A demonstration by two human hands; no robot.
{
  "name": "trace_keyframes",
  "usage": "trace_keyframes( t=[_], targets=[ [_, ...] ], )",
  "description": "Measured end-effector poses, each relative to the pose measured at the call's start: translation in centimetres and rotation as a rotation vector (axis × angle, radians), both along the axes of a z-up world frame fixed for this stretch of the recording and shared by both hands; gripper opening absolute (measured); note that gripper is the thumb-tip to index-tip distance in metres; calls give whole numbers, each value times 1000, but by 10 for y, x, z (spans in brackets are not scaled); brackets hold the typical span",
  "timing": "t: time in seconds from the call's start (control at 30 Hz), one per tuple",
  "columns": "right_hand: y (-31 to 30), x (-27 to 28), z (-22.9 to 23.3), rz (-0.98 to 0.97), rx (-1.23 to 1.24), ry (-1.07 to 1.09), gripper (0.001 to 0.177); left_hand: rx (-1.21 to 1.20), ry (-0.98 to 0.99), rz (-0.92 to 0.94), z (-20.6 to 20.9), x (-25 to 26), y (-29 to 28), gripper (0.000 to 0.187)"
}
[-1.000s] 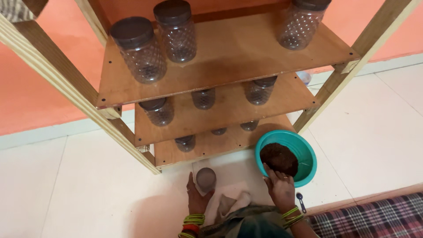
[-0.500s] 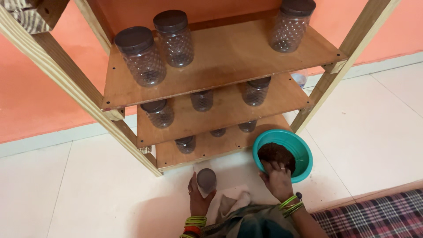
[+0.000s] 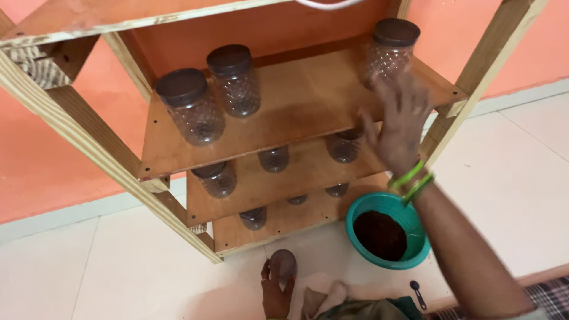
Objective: The person removes several plastic jars from a wooden shelf, places them on the floor, and wipes each one with a white cloth. The jars are handled one at a time and set aside after cleaning.
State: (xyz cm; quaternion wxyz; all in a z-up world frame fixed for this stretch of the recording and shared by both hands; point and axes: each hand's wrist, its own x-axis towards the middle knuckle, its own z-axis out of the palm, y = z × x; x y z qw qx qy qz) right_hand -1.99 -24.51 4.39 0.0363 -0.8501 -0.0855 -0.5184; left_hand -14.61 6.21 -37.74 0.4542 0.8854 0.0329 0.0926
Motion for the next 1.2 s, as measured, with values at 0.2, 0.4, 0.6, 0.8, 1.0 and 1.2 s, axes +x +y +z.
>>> trace_keyframes(
  t=[0.2,0.4,0.6,0.8,1.0,1.2],
  targets=[
    [-40,76,49,-15,303,26,93,79,118,13,3,3,-8,84],
    [-49,99,53,123,389,105,80,122,163,60,-5,2,-7,89],
    [-6,45,49,339,308,-17,69,111,23,7,28,-4,-6,87],
    [46,-66,-10,671,238,159,77,-109,-476,-46,116,-17,-17,58],
    [61,-136,-82,850,184,479,71,-136,-588,-281,173,-42,-30,81],
    [87,-150,-140,921,378,802,65,-160,-443,-245,155,-48,-38,106]
  ],
)
